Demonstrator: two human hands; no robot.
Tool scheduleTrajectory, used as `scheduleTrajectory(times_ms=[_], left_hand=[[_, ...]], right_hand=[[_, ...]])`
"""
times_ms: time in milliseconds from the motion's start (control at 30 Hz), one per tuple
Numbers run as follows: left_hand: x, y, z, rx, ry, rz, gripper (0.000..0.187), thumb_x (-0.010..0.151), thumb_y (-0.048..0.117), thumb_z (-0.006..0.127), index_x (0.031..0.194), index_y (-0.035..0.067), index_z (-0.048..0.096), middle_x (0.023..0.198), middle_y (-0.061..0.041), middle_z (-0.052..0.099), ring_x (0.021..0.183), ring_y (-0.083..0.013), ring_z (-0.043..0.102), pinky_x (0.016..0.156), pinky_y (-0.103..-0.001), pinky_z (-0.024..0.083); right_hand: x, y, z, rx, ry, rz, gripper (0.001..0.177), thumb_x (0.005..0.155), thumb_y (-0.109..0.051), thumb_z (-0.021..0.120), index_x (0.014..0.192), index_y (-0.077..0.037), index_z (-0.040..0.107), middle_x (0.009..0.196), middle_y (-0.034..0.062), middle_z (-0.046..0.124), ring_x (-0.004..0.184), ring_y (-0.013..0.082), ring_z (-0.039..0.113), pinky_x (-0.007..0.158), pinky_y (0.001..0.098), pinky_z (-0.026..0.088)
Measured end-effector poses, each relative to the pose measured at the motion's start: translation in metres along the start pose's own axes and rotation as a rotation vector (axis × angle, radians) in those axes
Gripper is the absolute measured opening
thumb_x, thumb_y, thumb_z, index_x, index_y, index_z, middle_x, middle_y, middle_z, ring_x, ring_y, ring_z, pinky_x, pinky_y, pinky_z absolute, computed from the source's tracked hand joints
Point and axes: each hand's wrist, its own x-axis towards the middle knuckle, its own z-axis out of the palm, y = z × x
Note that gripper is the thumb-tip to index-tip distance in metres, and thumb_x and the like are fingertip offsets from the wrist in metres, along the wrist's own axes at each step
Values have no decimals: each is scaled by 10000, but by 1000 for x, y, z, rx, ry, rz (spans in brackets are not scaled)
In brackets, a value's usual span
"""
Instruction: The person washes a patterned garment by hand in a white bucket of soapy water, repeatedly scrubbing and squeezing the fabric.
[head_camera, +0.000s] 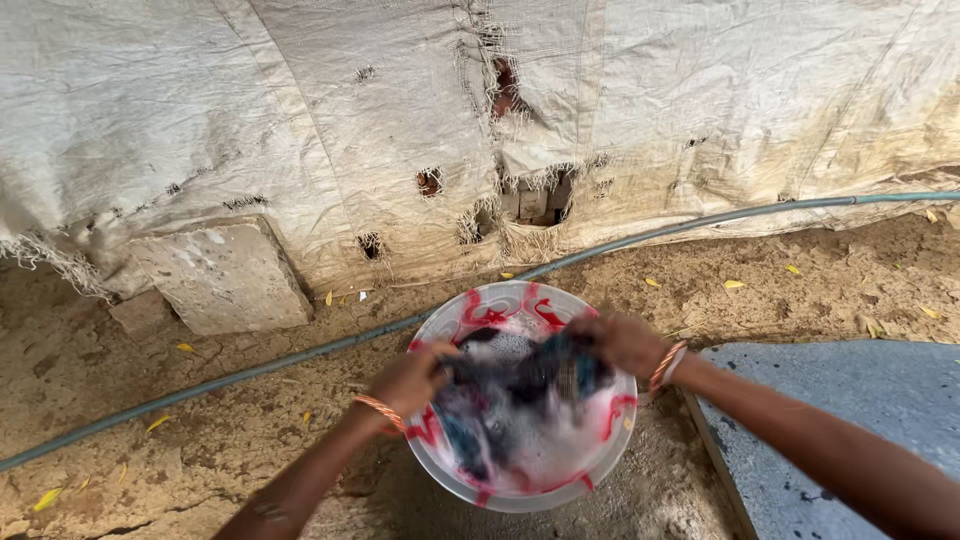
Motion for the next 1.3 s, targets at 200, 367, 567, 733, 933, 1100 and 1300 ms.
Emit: scheduleTrajectory(times_ms=[200,367,567,733,933,1100,1300], left_hand=[[-61,95,-73,-140,273,13,259,964,327,589,1206,255,651,955,-19,758,726,-162,684,689,-395,545],[-88,139,-109,-341,504,189,225,982,286,575,1167,239,694,1072,36,765,837,-89,699,747,-316,549],[-93,142,-113,-324,511,113,252,1034,298,545,1234,254,692,1015,-42,758,824,-185,658,738,-350,524],[-53,91,-78,-371,363,-157,250,1041,350,507,1219,271,665,994,15,714,854,-136,690,799,-342,546],[12,26,-5,-326,219,-412,434,1069,297,497,1501,326,469,1152,-146,734,946,-409,674,844,-570,562],[36,24,72,293,187,6,821,906,416,663,1566,155,251,1632,-189,164,1507,-378,191,1176,-585,206],[86,-6,121,615,-241,-17,707,1016,469,496,1538,55,261,1638,-215,120,1514,-424,122,1190,-602,165]], right_hand=[[-26,-12,-90,385,236,-176,454,1036,-257,439,1400,3,517,1260,212,672,701,141,806,475,289,586],[-60,-74,-159,272,326,137,492,914,-140,544,1397,-78,614,1002,201,805,714,158,814,458,363,520],[-72,-131,-176,386,415,-205,339,930,-230,593,1246,-215,716,1144,45,823,817,140,771,638,320,613],[-52,-138,-147,361,53,289,326,1014,-273,520,1308,-226,653,1091,51,805,794,240,760,731,408,635],[-13,-79,-50,212,194,-65,529,891,-148,626,1406,-189,513,1340,79,669,1082,295,724,932,445,578],[18,-63,41,-122,-120,-32,834,874,-207,595,1590,-287,174,1690,114,206,1432,371,394,1060,509,440],[34,-32,121,-420,-304,-128,912,945,-269,601,1627,-180,1,1660,192,133,1524,380,121,1146,665,181]])
